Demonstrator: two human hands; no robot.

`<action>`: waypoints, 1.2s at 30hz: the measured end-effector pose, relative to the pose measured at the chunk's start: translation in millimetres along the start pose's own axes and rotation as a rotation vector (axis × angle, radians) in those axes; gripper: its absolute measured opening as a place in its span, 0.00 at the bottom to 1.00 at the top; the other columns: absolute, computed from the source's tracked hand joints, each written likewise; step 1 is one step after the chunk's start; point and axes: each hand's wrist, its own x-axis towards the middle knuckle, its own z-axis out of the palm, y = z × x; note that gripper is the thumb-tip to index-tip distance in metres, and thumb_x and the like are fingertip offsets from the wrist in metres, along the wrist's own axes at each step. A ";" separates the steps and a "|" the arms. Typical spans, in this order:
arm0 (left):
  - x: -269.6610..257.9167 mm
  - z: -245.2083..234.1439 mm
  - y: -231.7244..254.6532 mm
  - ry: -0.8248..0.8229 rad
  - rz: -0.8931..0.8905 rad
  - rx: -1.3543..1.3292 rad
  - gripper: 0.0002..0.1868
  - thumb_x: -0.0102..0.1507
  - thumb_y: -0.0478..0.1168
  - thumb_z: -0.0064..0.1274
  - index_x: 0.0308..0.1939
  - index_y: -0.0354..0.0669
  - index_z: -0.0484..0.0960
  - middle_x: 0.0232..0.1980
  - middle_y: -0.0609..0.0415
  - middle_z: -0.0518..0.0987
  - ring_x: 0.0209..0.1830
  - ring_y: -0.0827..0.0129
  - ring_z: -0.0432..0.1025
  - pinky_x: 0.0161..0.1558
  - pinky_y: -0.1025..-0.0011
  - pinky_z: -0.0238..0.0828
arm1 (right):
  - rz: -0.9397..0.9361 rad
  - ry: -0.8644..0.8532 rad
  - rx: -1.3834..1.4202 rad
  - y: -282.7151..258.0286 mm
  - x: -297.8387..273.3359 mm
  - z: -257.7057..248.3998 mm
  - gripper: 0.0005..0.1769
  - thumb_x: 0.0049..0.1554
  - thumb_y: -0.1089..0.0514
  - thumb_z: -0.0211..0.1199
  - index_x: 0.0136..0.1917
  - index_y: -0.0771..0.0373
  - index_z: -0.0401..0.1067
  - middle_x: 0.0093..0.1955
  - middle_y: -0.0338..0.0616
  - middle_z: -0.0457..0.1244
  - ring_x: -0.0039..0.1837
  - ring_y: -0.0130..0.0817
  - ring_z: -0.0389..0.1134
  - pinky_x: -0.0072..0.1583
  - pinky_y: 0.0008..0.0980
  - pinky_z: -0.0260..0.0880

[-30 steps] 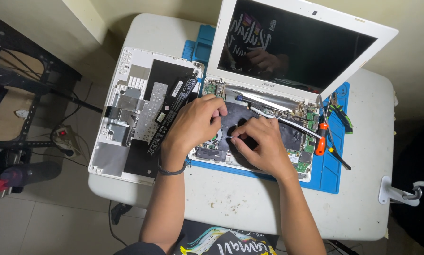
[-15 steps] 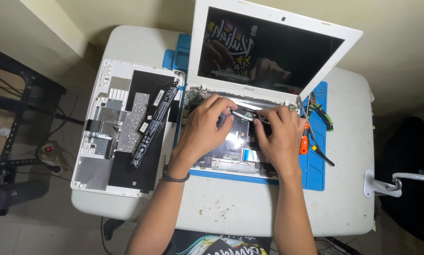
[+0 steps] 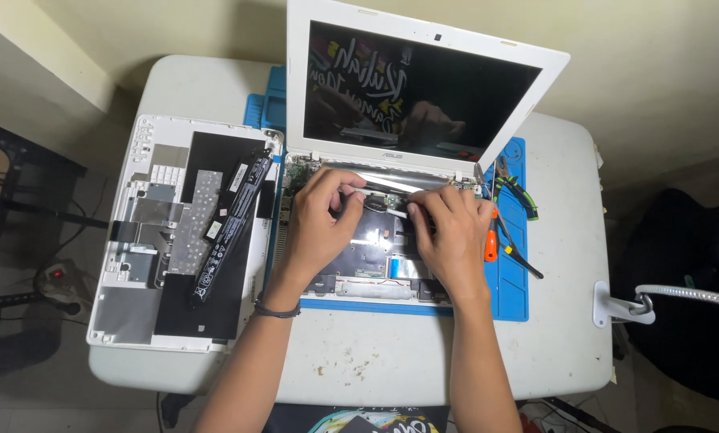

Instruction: The person works on the internal components of a disassembled white laptop placed on a blue mat. They use a screwdriver to tighten screws on the motherboard and a small brush to clean dust from the cooling fan and heatsink area.

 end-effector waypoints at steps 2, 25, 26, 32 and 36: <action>-0.6 1.9 -2.3 0.003 0.003 0.003 0.07 0.62 0.31 0.54 0.43 0.43 0.82 0.32 0.53 0.76 0.25 0.67 0.68 0.32 0.67 0.70 | 0.001 0.039 -0.045 8.4 -2.2 1.8 0.03 0.60 0.56 0.67 0.49 0.49 0.78 0.41 0.30 0.63 0.47 0.32 0.64 0.54 0.37 0.53; -1.0 -3.9 -6.8 0.241 -0.200 -0.424 0.10 0.67 0.39 0.45 0.44 0.40 0.81 0.32 0.52 0.75 0.29 0.77 0.64 0.33 0.78 0.63 | 0.126 0.059 0.004 25.3 -5.2 -4.8 0.01 0.62 0.57 0.70 0.49 0.52 0.80 0.41 0.31 0.64 0.49 0.32 0.65 0.56 0.36 0.51; -0.8 -4.6 -7.7 0.248 -0.207 -0.431 0.12 0.67 0.41 0.43 0.43 0.40 0.81 0.31 0.52 0.76 0.28 0.77 0.64 0.32 0.78 0.62 | 0.123 0.057 0.005 25.2 -5.3 -4.5 0.01 0.62 0.57 0.70 0.49 0.52 0.80 0.41 0.31 0.64 0.48 0.32 0.64 0.56 0.36 0.51; 1.1 -5.0 -2.1 0.227 -0.202 -0.416 0.13 0.67 0.42 0.43 0.42 0.40 0.82 0.30 0.50 0.76 0.28 0.76 0.64 0.33 0.77 0.62 | 0.117 0.051 0.012 20.9 -4.8 -6.5 0.01 0.62 0.57 0.70 0.49 0.53 0.80 0.40 0.32 0.65 0.48 0.33 0.64 0.56 0.37 0.51; 1.1 0.7 0.4 0.115 -0.108 -0.163 0.08 0.65 0.37 0.50 0.44 0.43 0.83 0.32 0.51 0.79 0.26 0.72 0.67 0.32 0.74 0.66 | 0.138 0.086 0.031 23.3 -5.7 -8.5 0.03 0.63 0.60 0.68 0.50 0.53 0.80 0.41 0.31 0.65 0.48 0.32 0.65 0.57 0.36 0.51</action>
